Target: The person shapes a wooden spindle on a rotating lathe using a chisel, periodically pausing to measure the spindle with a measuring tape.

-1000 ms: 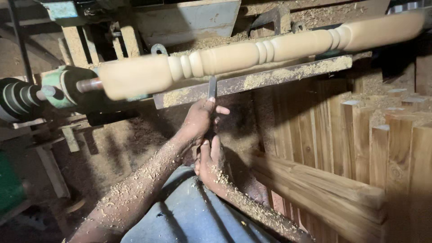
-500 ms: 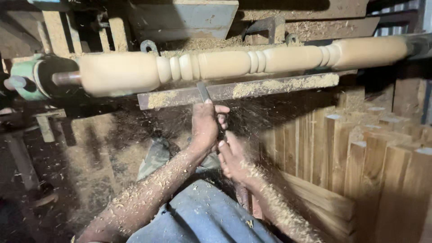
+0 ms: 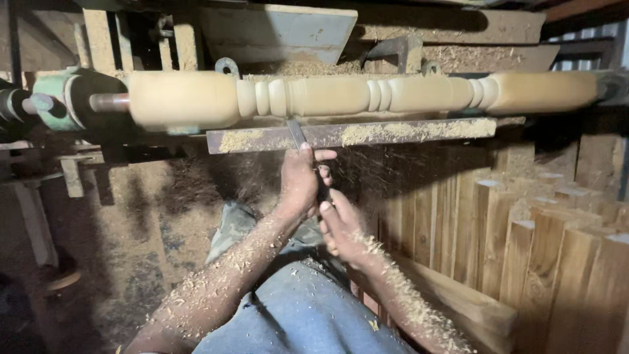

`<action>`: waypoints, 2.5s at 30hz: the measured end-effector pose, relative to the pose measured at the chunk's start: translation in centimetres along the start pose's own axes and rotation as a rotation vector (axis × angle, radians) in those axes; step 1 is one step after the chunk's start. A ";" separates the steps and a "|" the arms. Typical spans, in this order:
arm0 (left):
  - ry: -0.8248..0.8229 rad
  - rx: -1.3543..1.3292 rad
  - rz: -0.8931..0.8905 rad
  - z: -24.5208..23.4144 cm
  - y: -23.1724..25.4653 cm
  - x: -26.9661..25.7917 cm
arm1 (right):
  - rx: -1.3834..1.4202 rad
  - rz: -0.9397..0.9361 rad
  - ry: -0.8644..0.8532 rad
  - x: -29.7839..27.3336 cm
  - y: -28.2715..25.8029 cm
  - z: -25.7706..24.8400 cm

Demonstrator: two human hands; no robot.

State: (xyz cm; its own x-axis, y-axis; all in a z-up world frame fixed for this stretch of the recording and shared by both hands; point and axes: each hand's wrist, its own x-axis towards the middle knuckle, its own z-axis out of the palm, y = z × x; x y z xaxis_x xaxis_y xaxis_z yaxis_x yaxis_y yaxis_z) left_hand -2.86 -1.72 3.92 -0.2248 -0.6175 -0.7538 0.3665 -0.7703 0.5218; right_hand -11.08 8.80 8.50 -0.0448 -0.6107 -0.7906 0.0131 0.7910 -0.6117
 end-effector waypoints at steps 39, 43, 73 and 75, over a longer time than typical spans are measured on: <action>-0.068 0.371 -0.007 -2.2 -0.3 1.0 | 0.273 0.104 0.118 0.5 2.0 3.2; 0.024 0.276 0.050 -0.4 -1.6 1.1 | 0.142 0.035 0.015 0.7 1.4 -0.5; 0.125 0.050 0.108 -0.9 -1.4 1.6 | -0.116 -0.020 0.032 1.3 1.5 -0.1; 0.132 0.093 0.108 -0.9 -1.4 1.5 | -0.118 -0.024 0.038 1.4 1.6 0.0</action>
State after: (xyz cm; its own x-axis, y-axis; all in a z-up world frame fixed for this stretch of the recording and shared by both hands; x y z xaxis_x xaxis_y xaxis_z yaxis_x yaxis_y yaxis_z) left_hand -2.88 -1.44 1.67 -0.0661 -0.6758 -0.7341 0.2957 -0.7159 0.6325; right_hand -11.16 9.20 6.45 -0.0817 -0.6294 -0.7728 -0.1059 0.7765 -0.6212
